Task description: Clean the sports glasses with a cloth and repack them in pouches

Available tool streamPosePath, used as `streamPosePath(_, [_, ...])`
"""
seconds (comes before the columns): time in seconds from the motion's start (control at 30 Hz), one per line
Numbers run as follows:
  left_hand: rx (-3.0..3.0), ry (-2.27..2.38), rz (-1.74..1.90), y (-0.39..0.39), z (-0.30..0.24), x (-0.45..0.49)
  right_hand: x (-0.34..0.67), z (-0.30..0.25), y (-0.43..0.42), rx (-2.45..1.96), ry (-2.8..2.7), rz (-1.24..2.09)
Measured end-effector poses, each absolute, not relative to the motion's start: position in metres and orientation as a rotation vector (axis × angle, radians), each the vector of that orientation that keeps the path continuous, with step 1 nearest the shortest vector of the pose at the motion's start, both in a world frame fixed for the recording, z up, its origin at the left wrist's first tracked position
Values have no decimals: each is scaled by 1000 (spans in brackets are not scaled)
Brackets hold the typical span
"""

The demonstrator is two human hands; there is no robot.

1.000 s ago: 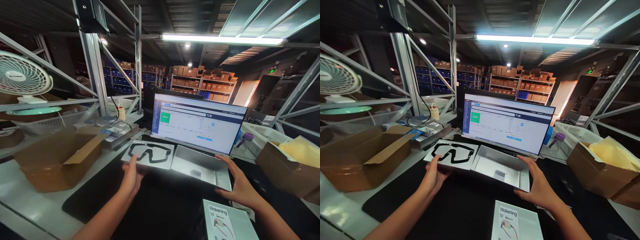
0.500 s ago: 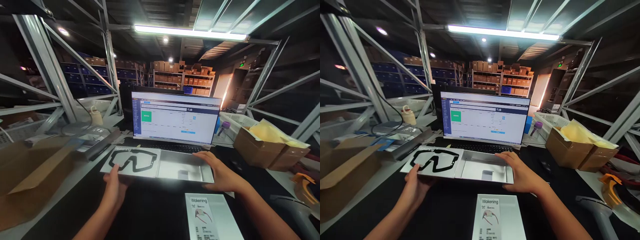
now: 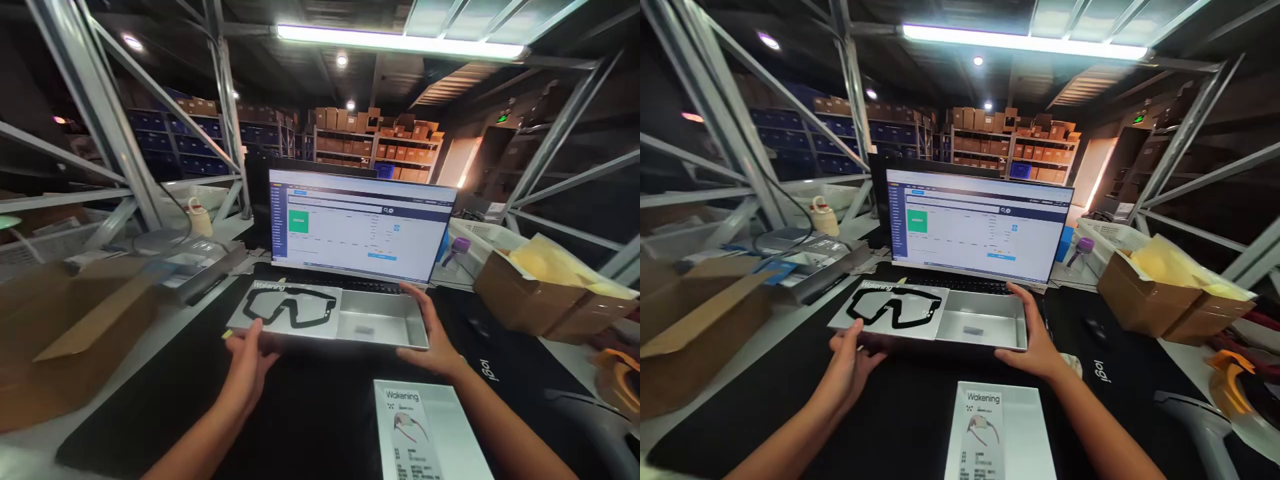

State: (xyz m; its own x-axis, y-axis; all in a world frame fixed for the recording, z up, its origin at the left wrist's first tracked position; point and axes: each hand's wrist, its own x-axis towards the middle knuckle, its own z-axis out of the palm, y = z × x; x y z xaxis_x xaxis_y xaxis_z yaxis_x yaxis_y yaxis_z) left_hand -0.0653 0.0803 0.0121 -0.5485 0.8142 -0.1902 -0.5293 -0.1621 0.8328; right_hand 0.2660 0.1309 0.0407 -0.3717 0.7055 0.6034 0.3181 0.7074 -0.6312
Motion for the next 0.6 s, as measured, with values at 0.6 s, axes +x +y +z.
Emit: streamPosePath(0.6, [767, 1256, 1464, 97, -29, -33, 247, 84, 147, -725, -2081, 647])
